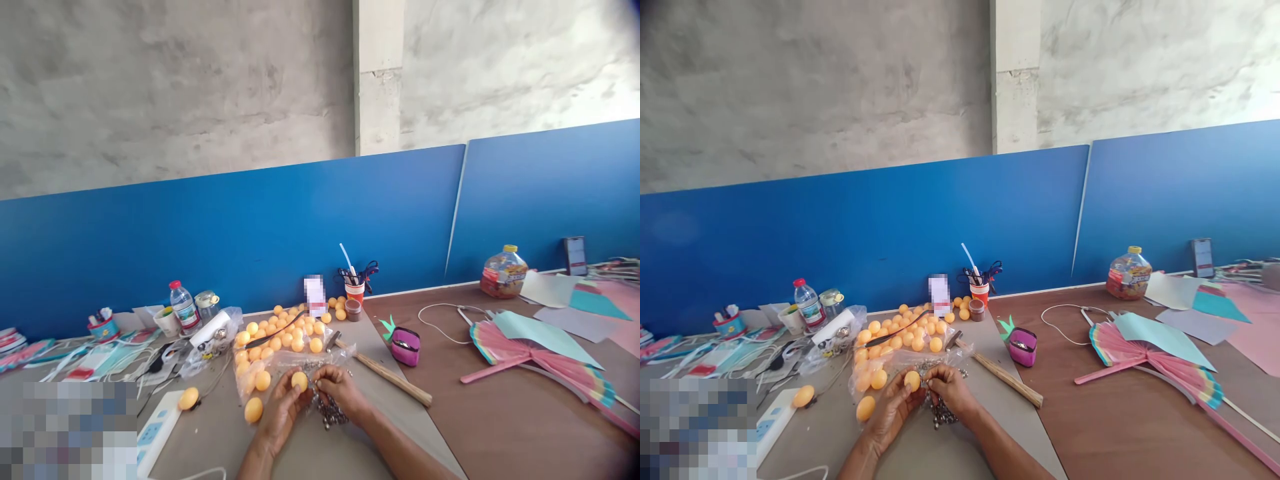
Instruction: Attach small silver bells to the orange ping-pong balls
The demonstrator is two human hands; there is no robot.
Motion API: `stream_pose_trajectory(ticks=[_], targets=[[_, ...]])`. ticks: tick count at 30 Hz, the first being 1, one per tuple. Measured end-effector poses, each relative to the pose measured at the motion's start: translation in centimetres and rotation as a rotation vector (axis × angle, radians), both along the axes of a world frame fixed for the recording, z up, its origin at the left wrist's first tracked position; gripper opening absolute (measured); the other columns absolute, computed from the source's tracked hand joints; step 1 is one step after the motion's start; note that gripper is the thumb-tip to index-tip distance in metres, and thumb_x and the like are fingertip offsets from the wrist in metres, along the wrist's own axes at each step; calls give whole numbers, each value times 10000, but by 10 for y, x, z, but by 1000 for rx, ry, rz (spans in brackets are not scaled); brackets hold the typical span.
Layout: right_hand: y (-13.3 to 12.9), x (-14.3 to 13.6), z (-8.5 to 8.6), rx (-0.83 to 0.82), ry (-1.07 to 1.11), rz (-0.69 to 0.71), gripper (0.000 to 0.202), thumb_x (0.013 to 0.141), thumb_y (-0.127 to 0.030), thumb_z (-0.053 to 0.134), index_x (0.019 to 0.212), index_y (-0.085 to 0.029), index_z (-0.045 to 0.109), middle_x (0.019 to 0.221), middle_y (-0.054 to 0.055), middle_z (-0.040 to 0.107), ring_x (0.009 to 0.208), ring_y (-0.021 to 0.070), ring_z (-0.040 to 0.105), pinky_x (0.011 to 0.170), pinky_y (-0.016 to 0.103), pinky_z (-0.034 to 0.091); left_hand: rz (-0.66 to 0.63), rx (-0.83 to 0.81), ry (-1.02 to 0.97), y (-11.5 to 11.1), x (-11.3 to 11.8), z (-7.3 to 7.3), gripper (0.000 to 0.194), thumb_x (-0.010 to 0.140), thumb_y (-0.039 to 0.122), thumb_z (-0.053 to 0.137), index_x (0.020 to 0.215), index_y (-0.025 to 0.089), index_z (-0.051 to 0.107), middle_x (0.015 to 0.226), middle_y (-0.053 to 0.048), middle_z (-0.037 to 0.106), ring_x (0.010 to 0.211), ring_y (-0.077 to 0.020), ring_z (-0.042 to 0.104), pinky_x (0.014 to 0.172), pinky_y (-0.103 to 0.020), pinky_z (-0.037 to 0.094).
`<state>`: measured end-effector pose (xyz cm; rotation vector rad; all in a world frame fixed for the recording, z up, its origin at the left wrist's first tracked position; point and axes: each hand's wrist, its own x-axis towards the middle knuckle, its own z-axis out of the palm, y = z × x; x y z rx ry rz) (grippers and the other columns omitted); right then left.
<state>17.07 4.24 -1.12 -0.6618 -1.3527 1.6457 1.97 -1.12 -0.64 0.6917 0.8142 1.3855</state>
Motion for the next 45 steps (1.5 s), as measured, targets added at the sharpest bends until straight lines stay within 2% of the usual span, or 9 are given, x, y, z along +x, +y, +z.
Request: stream_pose_trajectory(ticks=[6,13,18,22,32,38,45], targets=[[-1,-3,-5,-4,-34,54,240,632,-381,686,698,-191,554,461,-74,481,375,68,386,425,216,269,-23,5,33,-1,0,1,403,641,273,816,1000,229,639,905,0,683,825,-193,673,837,-358,503],[-1,-1,-8,27,-81,10,143,652,-296,617,704,-185,543,462,-85,456,402,68,374,447,217,276,-23,13,42,-1,1,1,410,623,255,825,992,228,646,960,-18,676,915,-211,646,911,-380,463],[-1,0,-9,36,-146,-23,76,664,-222,573,726,-183,554,459,-87,446,426,76,370,472,218,294,-38,14,32,-2,2,4,329,657,228,806,952,229,660,951,-18,674,954,-224,634,976,-409,432],[-1,1,-7,39,-159,-15,67,672,-203,565,735,-181,553,471,-86,451,427,76,365,470,217,291,-45,12,53,-3,2,5,337,662,236,803,967,222,660,954,-25,683,954,-236,642,970,-425,443],[1,1,-9,55,-176,-17,93,702,-249,602,708,-190,530,462,-82,456,429,77,365,470,216,292,-28,2,53,-4,3,6,408,645,252,812,1010,208,633,985,-39,681,1008,-262,644,1011,-467,400],[-1,2,-6,40,-175,-15,127,702,-286,608,714,-194,522,466,-82,454,429,78,365,467,220,280,-15,11,60,-4,4,7,420,617,258,824,988,213,632,972,-31,677,944,-246,648,991,-478,428],[1,2,-9,57,-167,-14,133,718,-291,600,712,-194,509,477,-78,451,435,80,357,475,218,278,-28,15,63,-6,6,9,348,636,242,817,943,231,653,949,-13,662,910,-222,635,962,-442,444]])
